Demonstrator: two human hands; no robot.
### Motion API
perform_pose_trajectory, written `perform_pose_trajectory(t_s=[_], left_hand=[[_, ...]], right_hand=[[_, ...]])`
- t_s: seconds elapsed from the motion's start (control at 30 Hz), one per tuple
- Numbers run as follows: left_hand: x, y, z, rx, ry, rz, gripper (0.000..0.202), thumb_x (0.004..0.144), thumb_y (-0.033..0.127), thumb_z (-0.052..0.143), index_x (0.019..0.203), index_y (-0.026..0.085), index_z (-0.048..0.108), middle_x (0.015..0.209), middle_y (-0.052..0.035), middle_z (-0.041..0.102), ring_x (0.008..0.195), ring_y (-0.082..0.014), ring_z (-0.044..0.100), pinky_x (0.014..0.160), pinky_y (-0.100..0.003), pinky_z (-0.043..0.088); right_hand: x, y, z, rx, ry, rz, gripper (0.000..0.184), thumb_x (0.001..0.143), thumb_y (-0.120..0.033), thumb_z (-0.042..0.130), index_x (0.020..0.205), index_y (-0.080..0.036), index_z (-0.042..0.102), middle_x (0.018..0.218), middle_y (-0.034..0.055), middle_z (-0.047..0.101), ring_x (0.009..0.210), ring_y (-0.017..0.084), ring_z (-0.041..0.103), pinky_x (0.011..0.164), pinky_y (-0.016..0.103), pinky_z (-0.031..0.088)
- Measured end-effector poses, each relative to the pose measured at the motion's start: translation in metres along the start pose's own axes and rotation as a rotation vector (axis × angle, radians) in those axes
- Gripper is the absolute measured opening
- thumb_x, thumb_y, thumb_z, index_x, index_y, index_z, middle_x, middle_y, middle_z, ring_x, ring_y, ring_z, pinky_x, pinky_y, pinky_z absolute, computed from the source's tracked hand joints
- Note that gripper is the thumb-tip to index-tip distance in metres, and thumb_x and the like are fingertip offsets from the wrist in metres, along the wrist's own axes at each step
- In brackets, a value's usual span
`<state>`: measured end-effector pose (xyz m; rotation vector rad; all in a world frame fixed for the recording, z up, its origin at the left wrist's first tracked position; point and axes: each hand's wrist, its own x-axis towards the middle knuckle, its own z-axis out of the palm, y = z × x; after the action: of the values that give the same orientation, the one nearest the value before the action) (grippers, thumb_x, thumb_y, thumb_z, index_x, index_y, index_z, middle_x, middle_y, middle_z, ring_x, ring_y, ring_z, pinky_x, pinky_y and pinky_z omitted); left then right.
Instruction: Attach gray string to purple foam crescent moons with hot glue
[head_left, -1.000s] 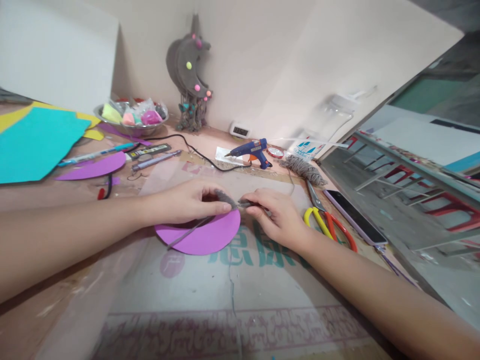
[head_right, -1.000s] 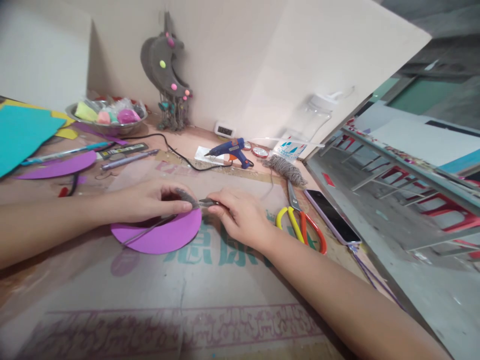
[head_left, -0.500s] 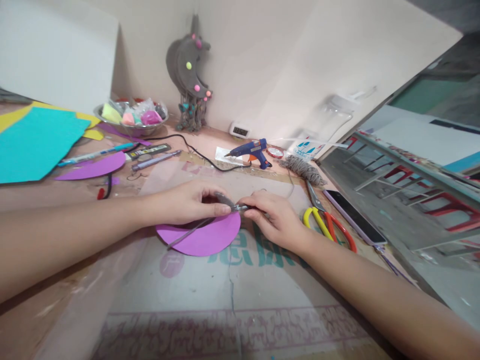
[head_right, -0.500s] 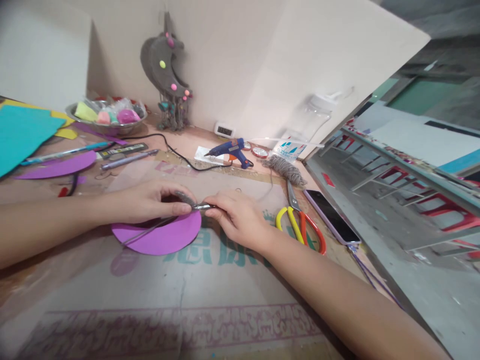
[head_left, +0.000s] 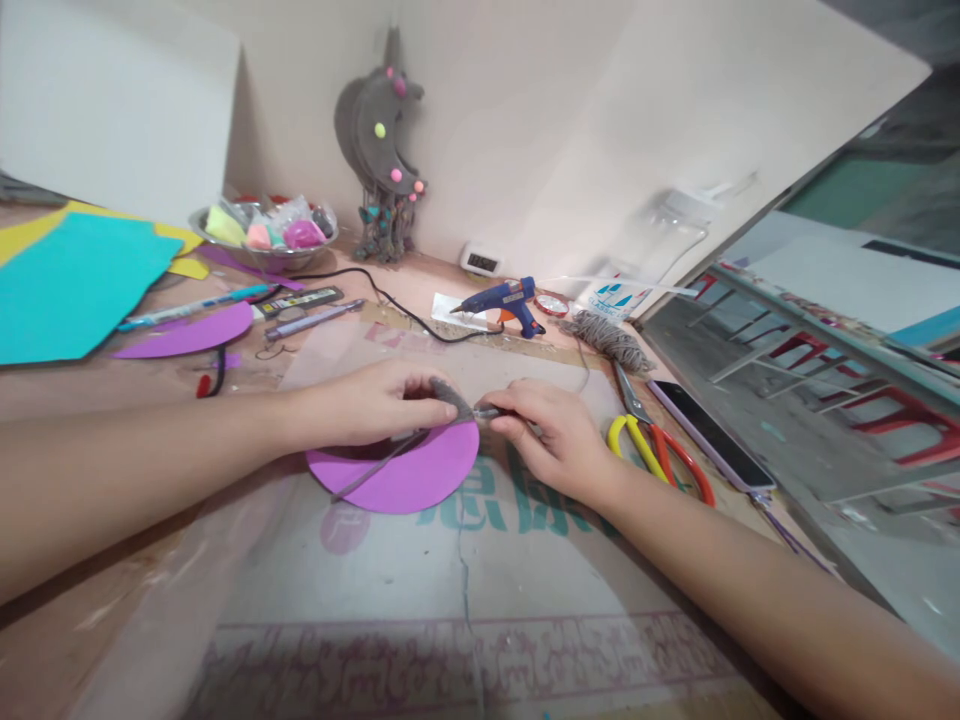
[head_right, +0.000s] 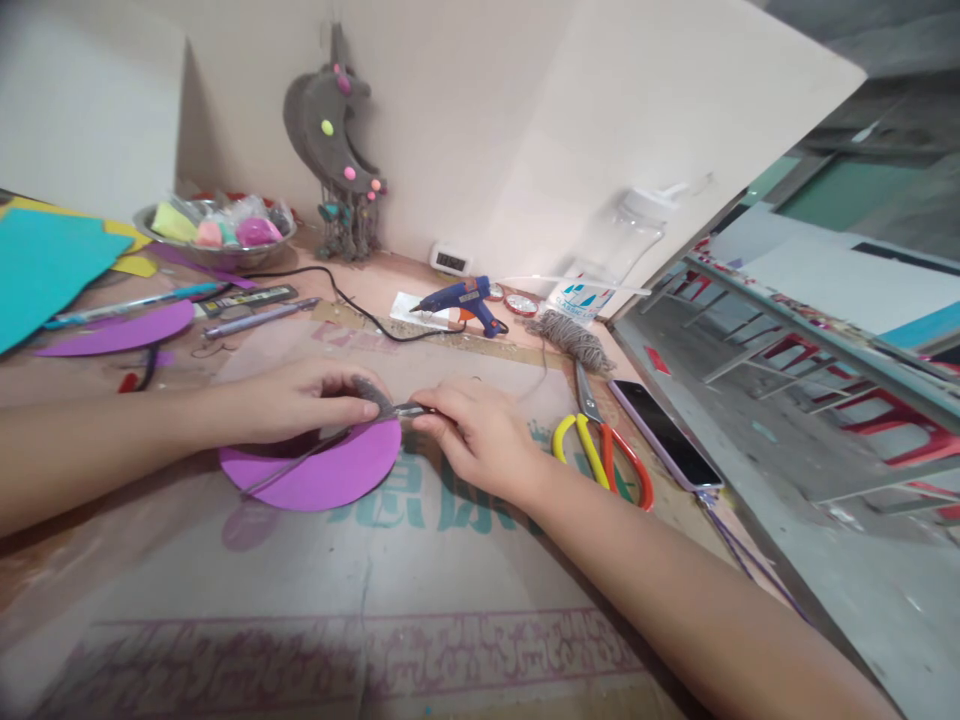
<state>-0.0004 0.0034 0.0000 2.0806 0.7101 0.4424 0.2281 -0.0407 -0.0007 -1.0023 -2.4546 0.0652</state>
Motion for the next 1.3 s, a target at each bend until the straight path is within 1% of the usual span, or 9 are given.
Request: perform_pose_trajectory(t_s=[0.17, 0.37, 0.47, 0.63, 0.83, 1.03, 1.3], left_hand=[[-0.0002, 0.0015, 0.0007, 0.051, -0.015, -0.011, 0.025, 0.084, 0.029, 0.048, 0.093, 0.015, 0.067, 0.083, -0.0008, 0.068, 0.077, -0.0135, 0.061, 0.071, -0.023, 0.047], [-0.0011, 0.0011, 0.0018, 0.089, -0.023, -0.013, 0.023, 0.082, 0.026, 0.048, 0.091, 0.017, 0.067, 0.082, 0.0008, 0.069, 0.077, -0.0132, 0.061, 0.072, -0.023, 0.046], [-0.0008, 0.0013, 0.0015, 0.101, -0.032, -0.005, 0.024, 0.082, 0.026, 0.047, 0.091, 0.017, 0.067, 0.083, 0.0007, 0.069, 0.078, -0.0135, 0.061, 0.072, -0.023, 0.046], [-0.0004, 0.0023, 0.001, 0.124, -0.035, -0.014, 0.025, 0.082, 0.027, 0.046, 0.091, 0.016, 0.067, 0.083, 0.0009, 0.068, 0.078, -0.0132, 0.061, 0.071, -0.023, 0.045], [-0.0005, 0.0021, 0.0001, 0.12, -0.058, -0.007, 0.025, 0.081, 0.027, 0.046, 0.091, 0.016, 0.067, 0.083, 0.0008, 0.068, 0.079, -0.0134, 0.06, 0.071, -0.023, 0.044], [-0.0008, 0.0038, 0.0001, 0.124, -0.061, -0.027, 0.025, 0.079, 0.024, 0.046, 0.09, 0.016, 0.067, 0.081, 0.0008, 0.067, 0.077, -0.0134, 0.06, 0.071, -0.023, 0.044], [-0.0006, 0.0017, 0.0006, 0.11, -0.066, -0.018, 0.025, 0.079, 0.024, 0.046, 0.089, 0.015, 0.067, 0.082, 0.0, 0.068, 0.078, -0.0137, 0.06, 0.071, -0.024, 0.044]], right_hand=[[0.0, 0.0013, -0.0003, -0.06, -0.005, 0.025, 0.024, 0.094, -0.03, 0.044, 0.098, -0.015, 0.062, 0.076, 0.005, 0.062, 0.069, 0.015, 0.054, 0.063, 0.027, 0.039], [0.0019, -0.0023, -0.0011, -0.107, -0.034, -0.046, 0.026, 0.094, -0.031, 0.043, 0.098, -0.015, 0.062, 0.076, 0.0054, 0.062, 0.069, 0.016, 0.053, 0.063, 0.028, 0.038], [0.0018, -0.0039, -0.0019, -0.139, -0.045, -0.057, 0.026, 0.094, -0.031, 0.043, 0.098, -0.014, 0.062, 0.075, 0.0054, 0.062, 0.068, 0.016, 0.052, 0.062, 0.028, 0.037], [0.0002, -0.0028, -0.0028, -0.212, -0.058, -0.074, 0.025, 0.094, -0.029, 0.044, 0.101, -0.014, 0.062, 0.08, 0.0065, 0.063, 0.071, 0.017, 0.052, 0.064, 0.029, 0.037], [-0.0001, -0.0042, -0.004, -0.292, -0.072, -0.081, 0.026, 0.093, -0.03, 0.043, 0.102, -0.014, 0.063, 0.08, 0.0067, 0.062, 0.072, 0.018, 0.05, 0.064, 0.03, 0.037], [0.0011, -0.0071, -0.0036, -0.308, -0.057, -0.12, 0.026, 0.094, -0.028, 0.043, 0.099, -0.013, 0.063, 0.076, 0.006, 0.062, 0.069, 0.017, 0.05, 0.061, 0.029, 0.036], [0.0015, -0.0077, -0.0016, -0.35, -0.024, -0.152, 0.025, 0.094, -0.028, 0.044, 0.097, -0.014, 0.064, 0.074, 0.0049, 0.062, 0.067, 0.016, 0.051, 0.06, 0.029, 0.036]])
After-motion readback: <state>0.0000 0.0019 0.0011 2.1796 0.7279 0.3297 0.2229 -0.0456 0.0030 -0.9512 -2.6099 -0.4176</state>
